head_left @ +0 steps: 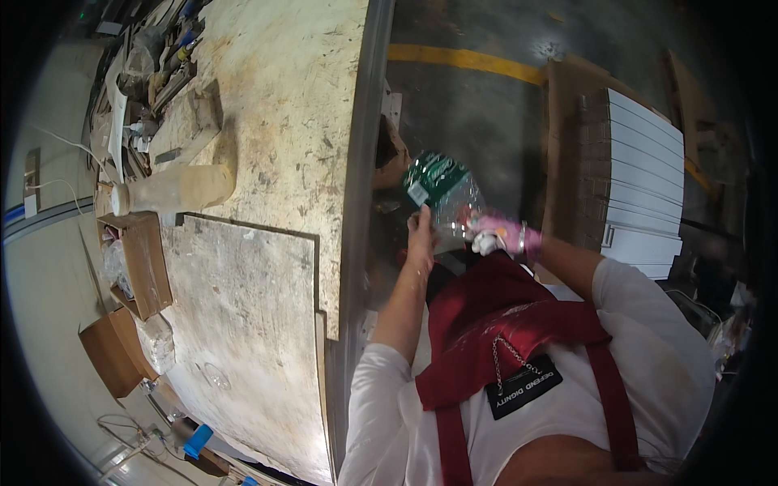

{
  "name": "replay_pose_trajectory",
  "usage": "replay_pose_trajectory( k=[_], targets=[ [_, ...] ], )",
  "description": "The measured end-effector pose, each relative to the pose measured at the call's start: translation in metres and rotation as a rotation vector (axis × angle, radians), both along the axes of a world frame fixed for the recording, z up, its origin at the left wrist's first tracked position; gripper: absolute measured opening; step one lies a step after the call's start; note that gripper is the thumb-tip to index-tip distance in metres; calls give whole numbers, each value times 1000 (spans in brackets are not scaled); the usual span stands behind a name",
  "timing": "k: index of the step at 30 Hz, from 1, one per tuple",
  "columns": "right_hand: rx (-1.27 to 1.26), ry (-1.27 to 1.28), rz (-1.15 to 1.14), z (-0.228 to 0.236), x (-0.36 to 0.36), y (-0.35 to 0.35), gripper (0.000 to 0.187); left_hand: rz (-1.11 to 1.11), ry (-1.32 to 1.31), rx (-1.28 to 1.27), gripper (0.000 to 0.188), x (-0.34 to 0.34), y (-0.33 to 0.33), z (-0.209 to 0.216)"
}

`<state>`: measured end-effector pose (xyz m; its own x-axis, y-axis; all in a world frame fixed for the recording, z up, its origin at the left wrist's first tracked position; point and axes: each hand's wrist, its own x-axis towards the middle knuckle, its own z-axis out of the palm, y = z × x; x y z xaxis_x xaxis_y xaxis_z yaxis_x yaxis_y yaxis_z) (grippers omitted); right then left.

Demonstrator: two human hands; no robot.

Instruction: The person retrieves a plastic bottle from a storage area and places it on a workbench. They use a utility knife to cut the bottle in half, then use scissors to trim the edges of the cut plastic piece.

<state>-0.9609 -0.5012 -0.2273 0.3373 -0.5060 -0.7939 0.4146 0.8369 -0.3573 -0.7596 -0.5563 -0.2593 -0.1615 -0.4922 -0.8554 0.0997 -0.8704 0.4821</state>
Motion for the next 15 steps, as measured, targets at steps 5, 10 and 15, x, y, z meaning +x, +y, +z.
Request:
replay_pose_trajectory(
  k=[5, 10, 15],
  targets=[
    [-1, 89, 93, -57, 0, -109, 41, 59, 39, 74, 49, 41, 65, -15],
    [-98, 26, 240, -146, 38, -169, 29, 153, -201, 146, 45, 112, 158, -34],
    [-865, 331, 716, -184, 62, -230, 30, 192, -268, 229, 42, 131, 204, -37]
  ],
)
